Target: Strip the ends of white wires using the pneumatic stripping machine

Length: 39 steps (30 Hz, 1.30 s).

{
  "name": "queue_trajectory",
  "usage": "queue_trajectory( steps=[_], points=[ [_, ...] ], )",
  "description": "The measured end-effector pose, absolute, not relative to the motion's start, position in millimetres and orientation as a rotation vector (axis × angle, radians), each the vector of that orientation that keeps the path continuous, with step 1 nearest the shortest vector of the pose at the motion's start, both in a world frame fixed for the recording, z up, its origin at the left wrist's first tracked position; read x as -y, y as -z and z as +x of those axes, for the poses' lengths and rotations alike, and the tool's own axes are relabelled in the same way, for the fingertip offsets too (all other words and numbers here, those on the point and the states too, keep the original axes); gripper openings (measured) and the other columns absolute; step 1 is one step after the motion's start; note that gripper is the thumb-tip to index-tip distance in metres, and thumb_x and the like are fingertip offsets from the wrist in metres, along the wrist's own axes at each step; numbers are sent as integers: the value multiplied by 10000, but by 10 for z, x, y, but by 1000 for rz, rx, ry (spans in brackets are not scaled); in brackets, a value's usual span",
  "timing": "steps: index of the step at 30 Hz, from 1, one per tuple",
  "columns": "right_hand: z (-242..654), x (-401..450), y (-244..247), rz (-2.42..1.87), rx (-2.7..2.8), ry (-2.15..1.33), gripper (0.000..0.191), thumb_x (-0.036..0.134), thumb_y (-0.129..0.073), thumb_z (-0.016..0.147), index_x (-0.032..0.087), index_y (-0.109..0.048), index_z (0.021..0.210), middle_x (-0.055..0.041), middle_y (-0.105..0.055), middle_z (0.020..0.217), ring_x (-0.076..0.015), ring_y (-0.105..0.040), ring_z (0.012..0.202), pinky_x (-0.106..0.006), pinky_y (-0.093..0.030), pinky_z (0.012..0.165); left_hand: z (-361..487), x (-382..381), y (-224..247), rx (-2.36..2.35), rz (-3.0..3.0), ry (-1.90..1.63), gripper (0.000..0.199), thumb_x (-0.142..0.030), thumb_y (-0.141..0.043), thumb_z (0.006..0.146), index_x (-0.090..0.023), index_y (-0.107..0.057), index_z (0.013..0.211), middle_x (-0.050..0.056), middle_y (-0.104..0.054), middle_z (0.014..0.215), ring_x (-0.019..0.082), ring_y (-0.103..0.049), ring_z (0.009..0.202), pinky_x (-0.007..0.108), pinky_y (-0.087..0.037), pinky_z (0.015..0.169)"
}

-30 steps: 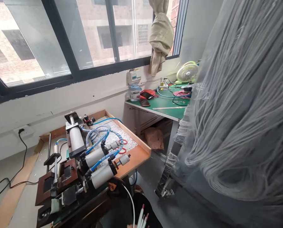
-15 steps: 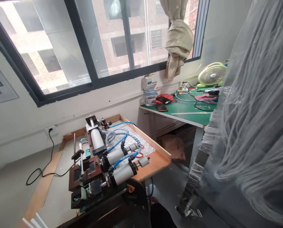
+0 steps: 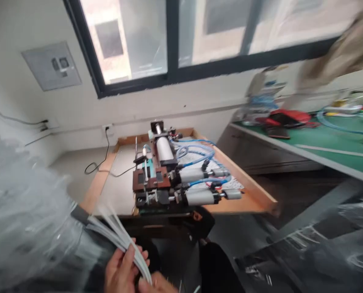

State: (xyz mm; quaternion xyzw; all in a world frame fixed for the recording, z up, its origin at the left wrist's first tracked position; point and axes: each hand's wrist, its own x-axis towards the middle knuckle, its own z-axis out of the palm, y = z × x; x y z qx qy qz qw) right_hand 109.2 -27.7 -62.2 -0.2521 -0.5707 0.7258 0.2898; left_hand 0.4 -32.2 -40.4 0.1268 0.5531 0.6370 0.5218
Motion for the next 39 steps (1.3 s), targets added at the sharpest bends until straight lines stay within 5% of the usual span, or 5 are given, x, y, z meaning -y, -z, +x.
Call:
queue_trajectory(
  steps=[3, 5, 10, 17, 39],
  points=[
    [1103, 316, 614, -537, 1453, -1980, 513, 577, -417, 737, 121, -599, 887, -16, -587, 741, -173, -561, 698, -299, -449, 654, 35, 409, 311, -1266, 403, -1508, 147, -269, -683, 593, -160, -611, 660, -4, -618, 544, 136, -585, 504, 247, -449, 495],
    [1133, 243, 528, -649, 1425, -1769, 427, 507, -470, 749, 163, -589, 972, -33, -576, 852, -189, -523, 843, -296, -409, 751, 61, 417, 285, -1214, 554, -1542, 77, -226, -642, 640, -157, -611, 627, -11, -592, 522, 114, -548, 501, 233, -426, 509],
    [1130, 13, 271, -833, 1270, -1580, 207, 354, -548, 740, 187, -667, 777, -17, -507, 762, -107, -466, 533, -231, -399, 469, 100, 396, 270, -1273, 773, -1469, 76, -187, -596, 687, -146, -647, 725, -6, -570, 562, 102, -463, 513, 231, -377, 501],
    [1064, -142, 228, -912, 971, -1672, 205, 352, -609, 688, 150, -639, 670, -2, -569, 555, -96, -444, 489, -209, -360, 452, 47, 281, 276, -1262, 780, -1505, 94, -187, -560, 730, -156, -645, 758, 18, -627, 647, 139, -534, 613, 280, -409, 631],
    [1107, -397, 173, -758, 346, -1909, 215, 300, -711, 581, 101, -640, 623, 30, -498, 464, -27, -300, 384, -171, -192, 375, 90, 104, 202, -1329, 694, -1535, 69, -218, -597, 696, -170, -609, 647, -25, -583, 540, 104, -524, 512, 242, -409, 557]
  ],
)
